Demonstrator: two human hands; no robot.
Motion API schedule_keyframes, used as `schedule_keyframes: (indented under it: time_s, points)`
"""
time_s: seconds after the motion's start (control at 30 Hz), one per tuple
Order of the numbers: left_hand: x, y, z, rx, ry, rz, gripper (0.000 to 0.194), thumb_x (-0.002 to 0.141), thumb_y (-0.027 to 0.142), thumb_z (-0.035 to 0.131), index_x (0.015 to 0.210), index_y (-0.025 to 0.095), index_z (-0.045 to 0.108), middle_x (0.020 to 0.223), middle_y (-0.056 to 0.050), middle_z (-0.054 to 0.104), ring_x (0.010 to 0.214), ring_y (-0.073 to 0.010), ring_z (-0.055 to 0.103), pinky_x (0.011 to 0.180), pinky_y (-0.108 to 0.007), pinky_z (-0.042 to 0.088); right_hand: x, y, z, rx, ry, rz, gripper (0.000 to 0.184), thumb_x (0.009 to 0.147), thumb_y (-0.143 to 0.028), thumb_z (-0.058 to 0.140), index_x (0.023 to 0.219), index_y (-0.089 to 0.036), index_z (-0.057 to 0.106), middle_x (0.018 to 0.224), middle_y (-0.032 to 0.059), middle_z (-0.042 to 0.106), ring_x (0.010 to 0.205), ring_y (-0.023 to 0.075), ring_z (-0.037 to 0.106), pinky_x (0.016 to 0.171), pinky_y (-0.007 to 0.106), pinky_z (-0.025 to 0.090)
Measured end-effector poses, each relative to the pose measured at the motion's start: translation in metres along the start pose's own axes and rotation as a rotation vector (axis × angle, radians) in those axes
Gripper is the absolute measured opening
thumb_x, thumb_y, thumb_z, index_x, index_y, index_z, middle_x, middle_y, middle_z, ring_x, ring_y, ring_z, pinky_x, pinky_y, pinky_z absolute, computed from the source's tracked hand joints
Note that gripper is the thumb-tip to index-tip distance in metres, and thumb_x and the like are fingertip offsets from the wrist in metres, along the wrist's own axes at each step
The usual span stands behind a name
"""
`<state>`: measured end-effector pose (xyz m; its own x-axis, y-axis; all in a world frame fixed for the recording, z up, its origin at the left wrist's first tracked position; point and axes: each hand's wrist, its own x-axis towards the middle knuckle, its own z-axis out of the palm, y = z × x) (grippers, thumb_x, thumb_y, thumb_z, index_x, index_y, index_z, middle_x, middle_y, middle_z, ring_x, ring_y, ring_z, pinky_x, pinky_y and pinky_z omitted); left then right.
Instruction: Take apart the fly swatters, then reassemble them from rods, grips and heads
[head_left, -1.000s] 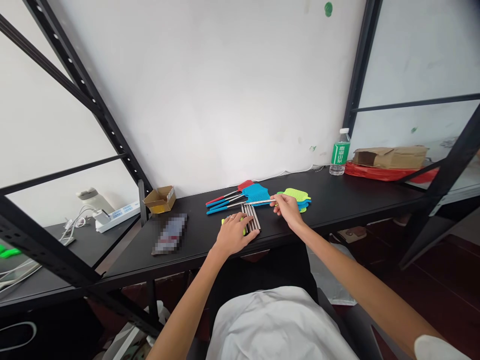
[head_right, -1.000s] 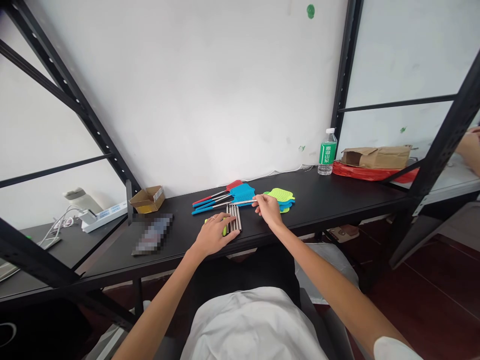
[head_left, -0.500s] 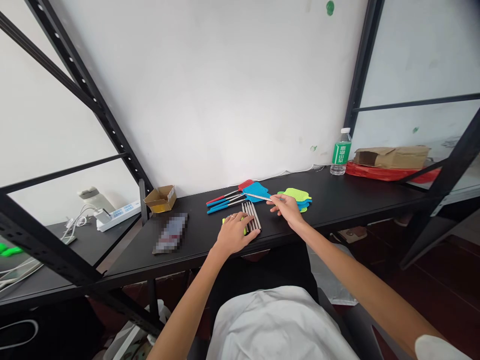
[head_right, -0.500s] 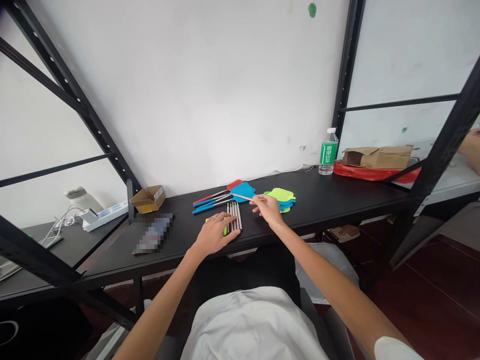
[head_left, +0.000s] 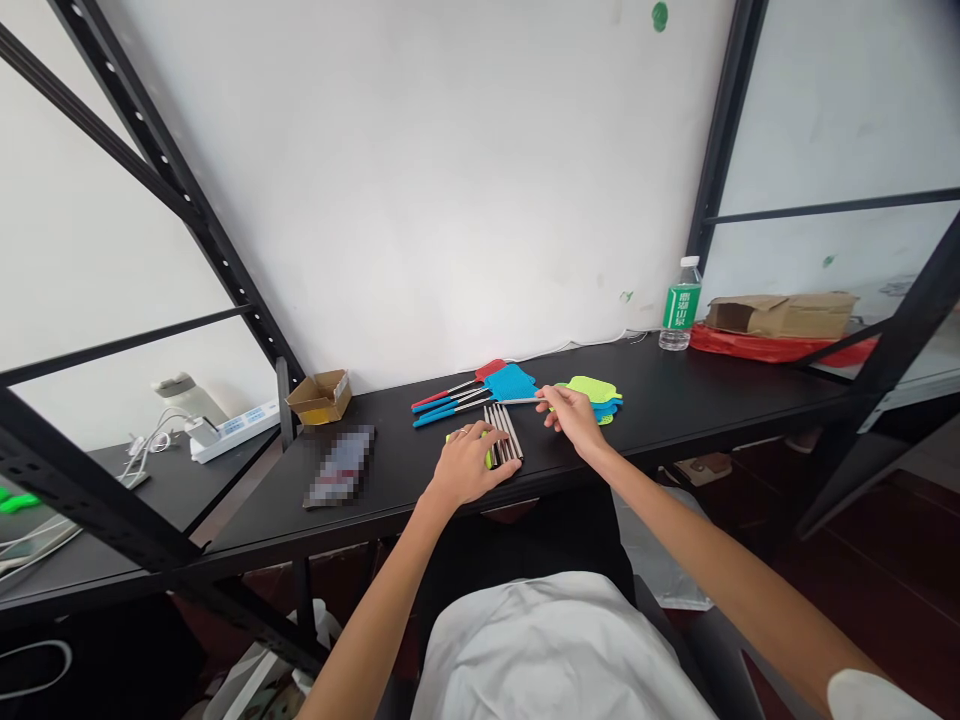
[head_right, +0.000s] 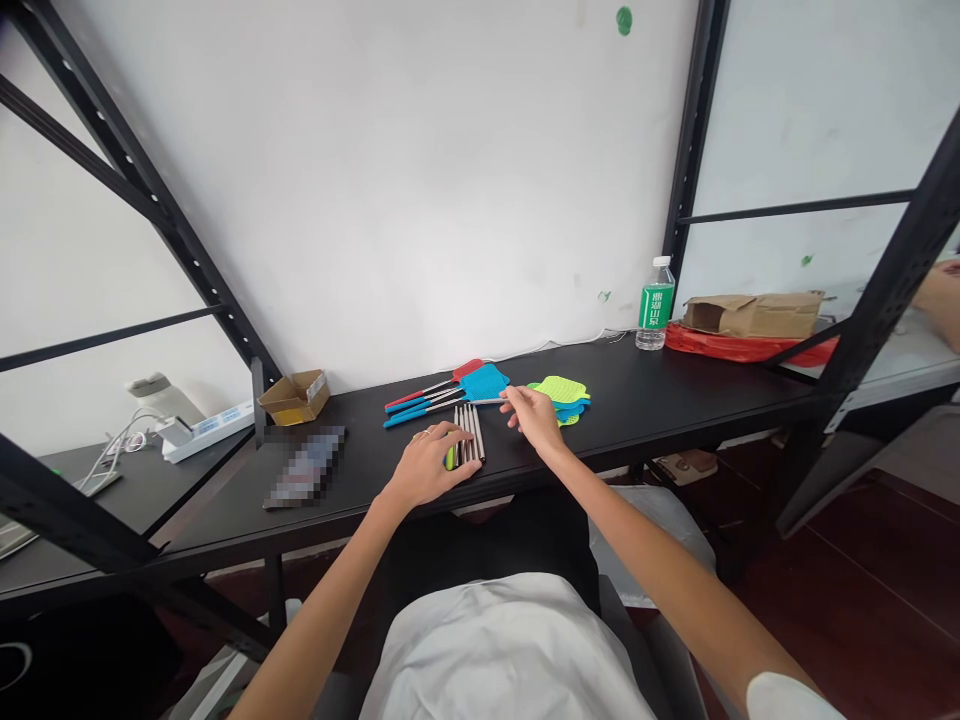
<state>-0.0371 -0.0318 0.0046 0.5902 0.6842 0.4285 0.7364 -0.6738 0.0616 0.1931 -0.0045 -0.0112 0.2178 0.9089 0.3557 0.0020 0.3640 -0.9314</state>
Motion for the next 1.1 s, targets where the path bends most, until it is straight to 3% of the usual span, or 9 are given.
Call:
schedule_keyframes:
  time_s: [0.13,0.27,0.53,0.77,0.97,1.1]
  points:
    - [-0.0002,0.0002,-0.0003,-0.004,-0.002,-0.002,0.041,0.09,0.059,0.057,0.116,0.029,0.065,0.119,-0.005,0.062,0.109,-0.0272,0.059,0.094,-0.042,0.044,-0.0035,-0.0022,0.0012,-0.135,-0.179,-0.035,0.038,0.089,-0.05,0.062,0.103,-0.017,0.074,0.091,0.0087,0.074,0.059,0.0123,0.063,0.043,0.017,0.04]
    - [-0.0006,0.0009,-0.0012,0.0,0.0,0.004,0.041,0.091,0.059,0.057,0.117,0.029,0.065,0.119,-0.004,0.062,0.109,-0.0272,0.059,0.093,-0.042,0.044,-0.0053,-0.0047,0.0014,-0.181,-0.243,-0.024,0.033,0.09,-0.041,0.063,0.112,-0.019,0.072,0.101,0.0095,0.075,0.068,0.0154,0.068,0.045,0.018,0.043]
    - [-0.0009,0.0022,-0.002,0.001,-0.002,0.005,0.041,0.091,0.059,0.055,0.118,0.029,0.065,0.12,-0.005,0.062,0.107,-0.0272,0.059,0.091,-0.042,0.045,-0.0032,-0.0033,0.002,-0.208,-0.201,0.037,0.025,0.087,-0.03,0.065,0.107,-0.02,0.074,0.097,0.0084,0.076,0.067,0.0156,0.069,0.043,0.017,0.043]
    - [-0.0008,0.0024,-0.0021,-0.004,-0.017,-0.01,0.042,0.091,0.059,0.055,0.12,0.029,0.065,0.122,-0.005,0.062,0.109,-0.0277,0.058,0.093,-0.042,0.044,-0.0009,-0.0013,0.0011,-0.12,-0.056,0.052,0.029,0.088,-0.036,0.063,0.108,-0.017,0.072,0.1,0.011,0.076,0.062,0.0131,0.067,0.043,0.016,0.043]
    - [-0.001,0.0025,-0.0024,0.001,-0.022,-0.01,0.043,0.091,0.059,0.055,0.12,0.029,0.065,0.123,-0.005,0.061,0.108,-0.0282,0.059,0.094,-0.043,0.044,-0.0033,-0.002,0.0018,-0.221,-0.209,-0.028,0.028,0.086,-0.034,0.065,0.106,-0.018,0.074,0.099,0.0091,0.076,0.066,0.0153,0.069,0.046,0.018,0.045]
    - [-0.0013,0.0016,-0.0015,0.002,-0.018,-0.012,0.043,0.091,0.059,0.055,0.121,0.029,0.065,0.123,-0.005,0.061,0.108,-0.028,0.059,0.094,-0.043,0.044,-0.0029,-0.0017,0.0021,-0.265,-0.214,-0.043,0.027,0.085,-0.034,0.066,0.105,-0.018,0.075,0.098,0.0086,0.076,0.064,0.0161,0.069,0.046,0.02,0.046]
